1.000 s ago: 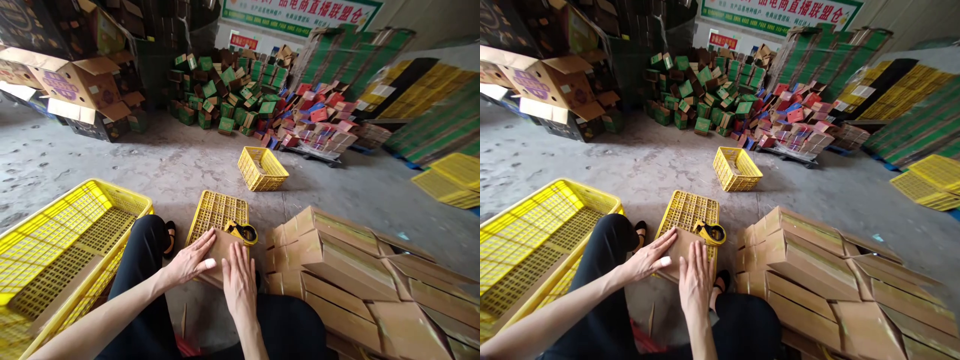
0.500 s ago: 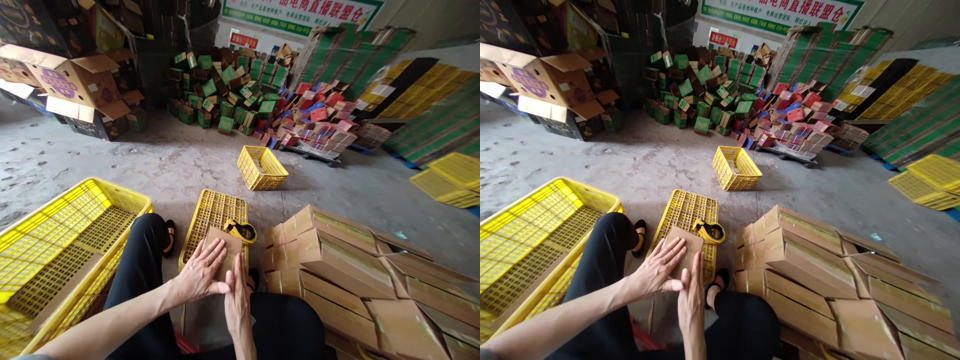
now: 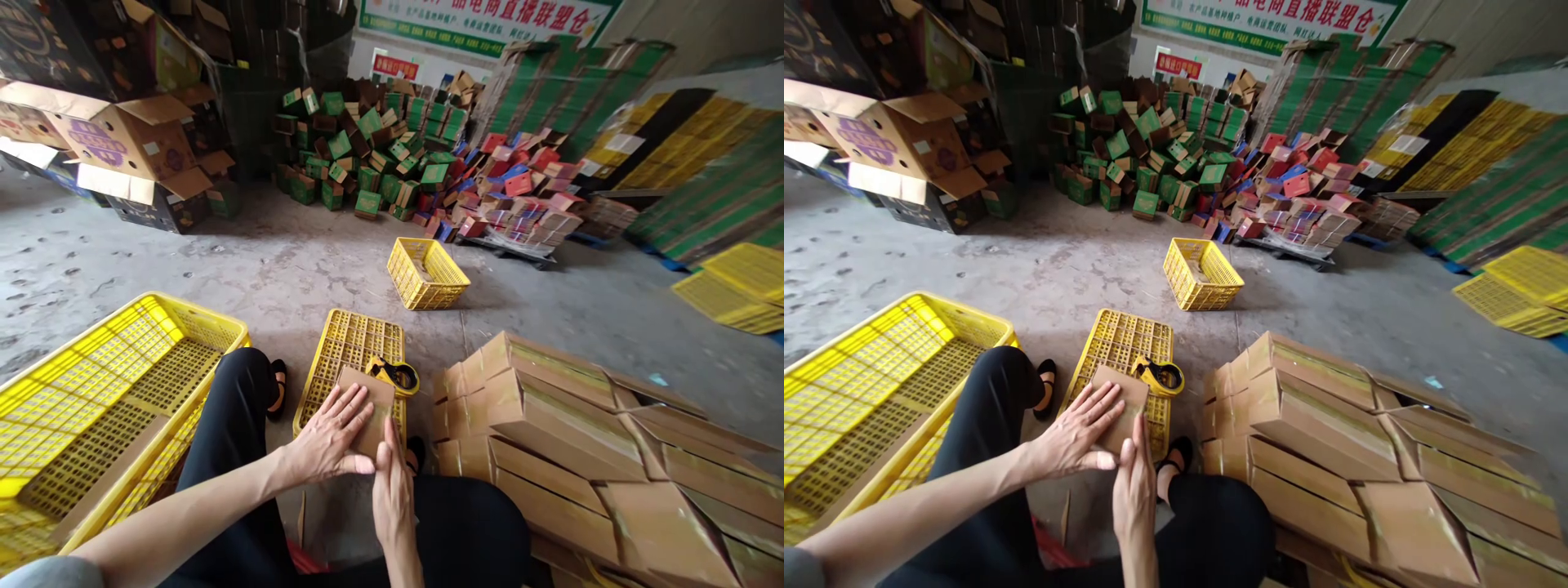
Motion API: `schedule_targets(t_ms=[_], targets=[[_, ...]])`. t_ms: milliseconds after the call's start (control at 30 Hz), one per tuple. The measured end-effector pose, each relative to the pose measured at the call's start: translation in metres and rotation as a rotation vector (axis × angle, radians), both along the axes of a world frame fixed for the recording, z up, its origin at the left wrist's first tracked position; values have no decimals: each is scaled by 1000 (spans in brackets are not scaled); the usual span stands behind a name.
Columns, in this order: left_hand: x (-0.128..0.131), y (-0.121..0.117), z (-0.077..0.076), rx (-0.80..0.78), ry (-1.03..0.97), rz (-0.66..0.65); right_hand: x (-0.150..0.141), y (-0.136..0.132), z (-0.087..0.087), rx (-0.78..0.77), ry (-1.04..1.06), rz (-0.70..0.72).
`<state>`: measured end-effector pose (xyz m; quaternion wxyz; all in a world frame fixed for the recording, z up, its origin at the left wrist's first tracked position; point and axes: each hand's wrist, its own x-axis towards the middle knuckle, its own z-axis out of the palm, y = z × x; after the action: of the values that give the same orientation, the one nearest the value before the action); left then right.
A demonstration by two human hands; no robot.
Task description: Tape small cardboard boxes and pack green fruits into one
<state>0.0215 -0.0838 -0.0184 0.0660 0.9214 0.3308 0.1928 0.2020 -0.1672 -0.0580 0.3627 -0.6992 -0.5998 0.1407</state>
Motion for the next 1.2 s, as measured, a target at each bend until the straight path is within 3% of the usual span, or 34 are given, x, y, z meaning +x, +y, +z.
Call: schedule_targets(t_ms=[133, 233, 467, 567, 733, 900, 1067, 1200], targets=[[-2, 3, -1, 1, -5, -14, 9, 45, 9, -2, -27, 21], [-3, 4, -1, 8, -5, -17, 8, 51, 8, 21, -55, 21], [-3, 2, 1, -2, -36, -33, -10, -24, 2, 80, -136, 49], [-2, 2, 3, -32, -45, -40, -13, -40, 6, 101, -234, 103], [-8, 9, 10, -111, -61, -128, -2, -11, 21, 155, -363, 174], [-32, 11, 3, -132, -90, -189, 8, 22, 34, 61, -427, 190], [-55, 5, -7, -187, -109, -77, 5, 22, 30, 42, -406, 153], [-52, 2, -9, -270, -211, -79, -11, 23, 26, 57, -466, 88]])
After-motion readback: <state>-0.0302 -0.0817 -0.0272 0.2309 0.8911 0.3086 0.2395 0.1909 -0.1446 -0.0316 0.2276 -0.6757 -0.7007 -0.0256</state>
